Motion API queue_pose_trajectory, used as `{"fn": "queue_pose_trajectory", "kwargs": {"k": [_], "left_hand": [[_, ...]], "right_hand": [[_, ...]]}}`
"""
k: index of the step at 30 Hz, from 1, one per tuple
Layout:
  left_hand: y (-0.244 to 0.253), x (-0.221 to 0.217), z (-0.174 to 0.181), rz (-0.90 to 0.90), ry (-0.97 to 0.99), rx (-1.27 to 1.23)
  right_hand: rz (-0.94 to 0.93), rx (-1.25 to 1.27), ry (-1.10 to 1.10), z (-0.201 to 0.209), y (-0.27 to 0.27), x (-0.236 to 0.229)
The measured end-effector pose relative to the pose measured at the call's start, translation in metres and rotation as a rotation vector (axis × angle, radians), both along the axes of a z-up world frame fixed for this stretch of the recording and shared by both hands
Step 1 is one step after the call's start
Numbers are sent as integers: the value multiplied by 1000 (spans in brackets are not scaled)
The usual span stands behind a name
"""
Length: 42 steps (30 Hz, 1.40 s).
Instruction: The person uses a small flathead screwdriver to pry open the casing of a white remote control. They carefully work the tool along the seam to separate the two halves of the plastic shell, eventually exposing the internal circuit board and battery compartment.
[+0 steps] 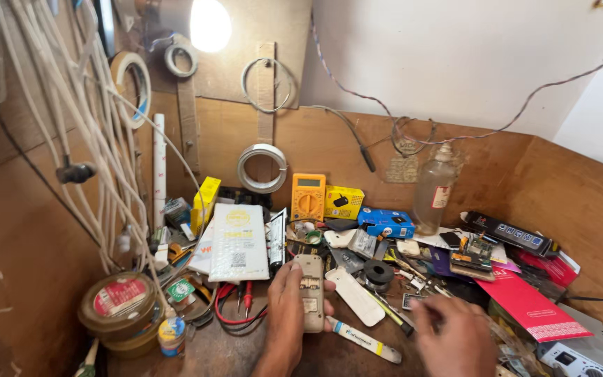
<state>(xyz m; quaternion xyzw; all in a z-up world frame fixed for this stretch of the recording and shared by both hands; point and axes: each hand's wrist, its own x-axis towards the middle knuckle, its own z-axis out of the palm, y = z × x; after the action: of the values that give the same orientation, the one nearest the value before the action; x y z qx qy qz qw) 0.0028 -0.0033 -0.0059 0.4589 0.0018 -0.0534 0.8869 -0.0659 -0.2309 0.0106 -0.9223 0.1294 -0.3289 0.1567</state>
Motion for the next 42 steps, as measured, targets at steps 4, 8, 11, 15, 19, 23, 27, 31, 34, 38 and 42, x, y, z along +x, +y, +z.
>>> {"fn": "queue_pose_trajectory", "kwargs": {"k": [4,8,11,15,19,23,27,31,34,38,42], "left_hand": [[-6,5,-5,-2,-26,-3],[-5,4,-8,-15,-52,9],[-2,2,-9,-27,-76,19],[-1,5,-7,-35,-71,1],[-1,6,-6,-59,-29,-67],[2,10,-7,-14,-12,-117],[3,13,-7,63,-29,-150],[4,11,-8,54,-10,-132],[6,11,-8,23,-20,-143],[2,15,-7,-85,-37,-169],[-2,18,-10,-194,15,-184]], "right_hand": [[-30,59,63,-5,-19,0],[67,31,160,-17,0,11],[6,-235,315,-17,3,16],[-130,-208,592,-22,-4,23],[-89,-161,537,-18,-15,25],[-64,143,316,3,-23,11],[345,610,36,16,-15,0],[373,684,178,9,4,-3],[175,474,193,9,2,1],[287,563,-98,10,-2,8],[435,673,-239,16,8,7]]}}
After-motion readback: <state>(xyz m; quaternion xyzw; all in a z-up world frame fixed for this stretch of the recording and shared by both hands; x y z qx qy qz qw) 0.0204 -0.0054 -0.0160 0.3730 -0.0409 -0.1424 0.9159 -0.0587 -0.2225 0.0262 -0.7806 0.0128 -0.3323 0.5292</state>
